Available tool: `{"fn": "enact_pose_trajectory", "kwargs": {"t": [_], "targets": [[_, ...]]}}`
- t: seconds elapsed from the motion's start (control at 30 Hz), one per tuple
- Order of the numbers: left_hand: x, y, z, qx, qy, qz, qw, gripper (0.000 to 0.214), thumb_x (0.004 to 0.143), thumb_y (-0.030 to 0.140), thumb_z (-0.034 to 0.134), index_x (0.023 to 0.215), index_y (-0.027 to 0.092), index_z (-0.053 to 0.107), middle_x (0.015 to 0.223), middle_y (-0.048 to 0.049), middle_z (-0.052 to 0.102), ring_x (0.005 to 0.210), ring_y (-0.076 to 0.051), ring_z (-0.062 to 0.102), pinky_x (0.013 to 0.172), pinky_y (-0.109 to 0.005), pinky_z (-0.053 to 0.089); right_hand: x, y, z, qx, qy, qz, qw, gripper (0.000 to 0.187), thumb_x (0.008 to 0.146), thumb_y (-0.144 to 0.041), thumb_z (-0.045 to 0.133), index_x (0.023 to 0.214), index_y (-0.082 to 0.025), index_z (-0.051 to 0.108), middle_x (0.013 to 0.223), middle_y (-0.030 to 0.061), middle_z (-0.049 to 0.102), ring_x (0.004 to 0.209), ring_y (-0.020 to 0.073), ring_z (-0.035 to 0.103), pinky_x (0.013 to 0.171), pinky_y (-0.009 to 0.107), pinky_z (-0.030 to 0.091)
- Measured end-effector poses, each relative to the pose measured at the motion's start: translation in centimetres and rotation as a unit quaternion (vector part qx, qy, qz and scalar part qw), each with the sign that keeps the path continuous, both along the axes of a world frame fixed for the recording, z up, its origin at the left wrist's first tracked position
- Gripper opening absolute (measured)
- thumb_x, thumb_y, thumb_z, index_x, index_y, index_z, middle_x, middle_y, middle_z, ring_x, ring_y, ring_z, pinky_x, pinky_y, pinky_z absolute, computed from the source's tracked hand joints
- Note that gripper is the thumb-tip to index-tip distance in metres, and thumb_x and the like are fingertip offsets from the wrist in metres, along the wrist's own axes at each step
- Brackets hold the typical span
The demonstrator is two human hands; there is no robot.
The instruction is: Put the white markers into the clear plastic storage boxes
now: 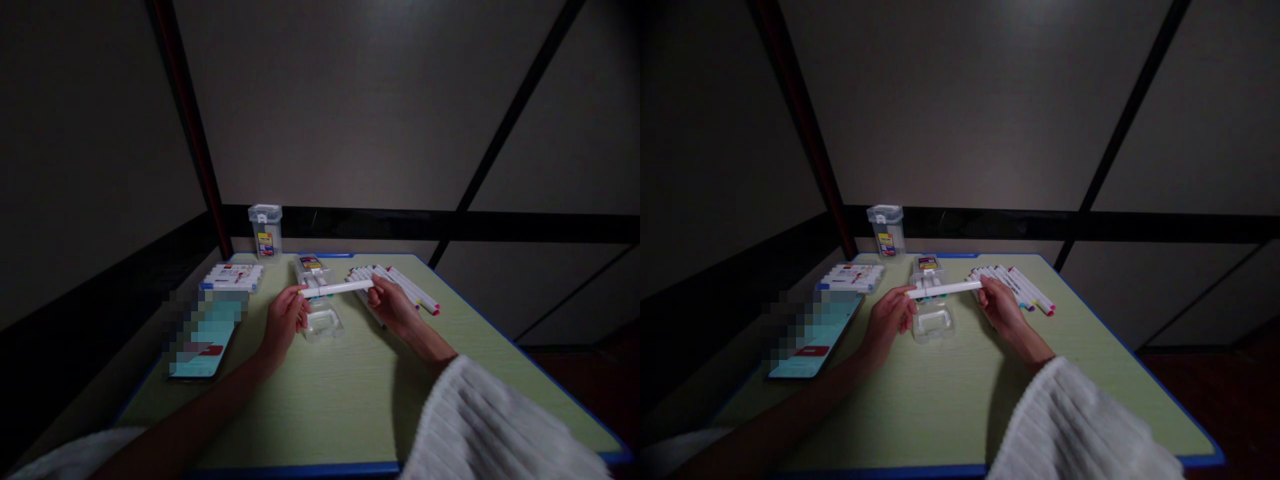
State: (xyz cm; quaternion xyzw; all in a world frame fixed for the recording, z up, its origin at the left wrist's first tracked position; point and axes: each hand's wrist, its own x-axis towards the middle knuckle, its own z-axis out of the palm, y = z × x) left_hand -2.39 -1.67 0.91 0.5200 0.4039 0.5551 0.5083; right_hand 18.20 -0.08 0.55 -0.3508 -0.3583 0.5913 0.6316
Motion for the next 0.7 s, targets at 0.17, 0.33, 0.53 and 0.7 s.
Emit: {"fn": "enact_pose_trajectory", "kwargs": {"t": [0.17, 0.33, 0.53, 0.7], "targets": [[0.00, 0.10, -0.16, 0.003, -0.007, 0.001, 1.000, 0.028, 0.070, 0.032, 0.052, 0.090, 0.012, 0.053, 0.054, 0.0046, 0.051, 0.037, -0.004, 0.040, 0.033, -0.015, 0.027, 0.19, 0.26, -0.32, -0.002, 0.008, 0.001, 1.000, 0.025, 0.064, -0.030, 0.070, 0.058, -0.017, 0.050, 0.043, -0.0063, 0.045, 0.038, 0.0038, 0.038, 0.034, 0.015, 0.031], [0.05, 0.15, -0.28, -0.005, -0.013, -0.001, 1.000, 0.029, 0.069, 0.034, 0.054, 0.089, 0.013, 0.053, 0.051, 0.0054, 0.050, 0.036, -0.004, 0.040, 0.033, -0.015, 0.027, 0.37, 0.51, -0.61, -0.001, 0.007, -0.004, 1.000, 0.021, 0.065, -0.030, 0.069, 0.061, -0.018, 0.053, 0.044, -0.0057, 0.047, 0.037, 0.0047, 0.040, 0.034, 0.017, 0.033], [0.15, 0.15, -0.19, -0.001, -0.003, 0.008, 1.000, 0.027, 0.069, 0.033, 0.053, 0.086, 0.012, 0.054, 0.048, 0.0064, 0.048, 0.035, -0.004, 0.038, 0.032, -0.015, 0.026, 0.32, 0.32, -0.39, -0.002, 0.010, -0.009, 1.000, 0.021, 0.064, -0.029, 0.070, 0.062, -0.017, 0.053, 0.045, -0.0058, 0.048, 0.037, 0.0041, 0.040, 0.033, 0.015, 0.033], [0.17, 0.17, -0.21, -0.005, 0.001, 0.009, 1.000, 0.025, 0.069, 0.035, 0.052, 0.081, 0.013, 0.053, 0.046, 0.0067, 0.047, 0.035, -0.004, 0.037, 0.032, -0.015, 0.026, 0.23, 0.28, -0.33, 0.005, 0.008, -0.014, 1.000, 0.023, 0.063, -0.028, 0.071, 0.057, -0.017, 0.052, 0.044, -0.0051, 0.049, 0.037, 0.0040, 0.039, 0.033, 0.016, 0.032]]}}
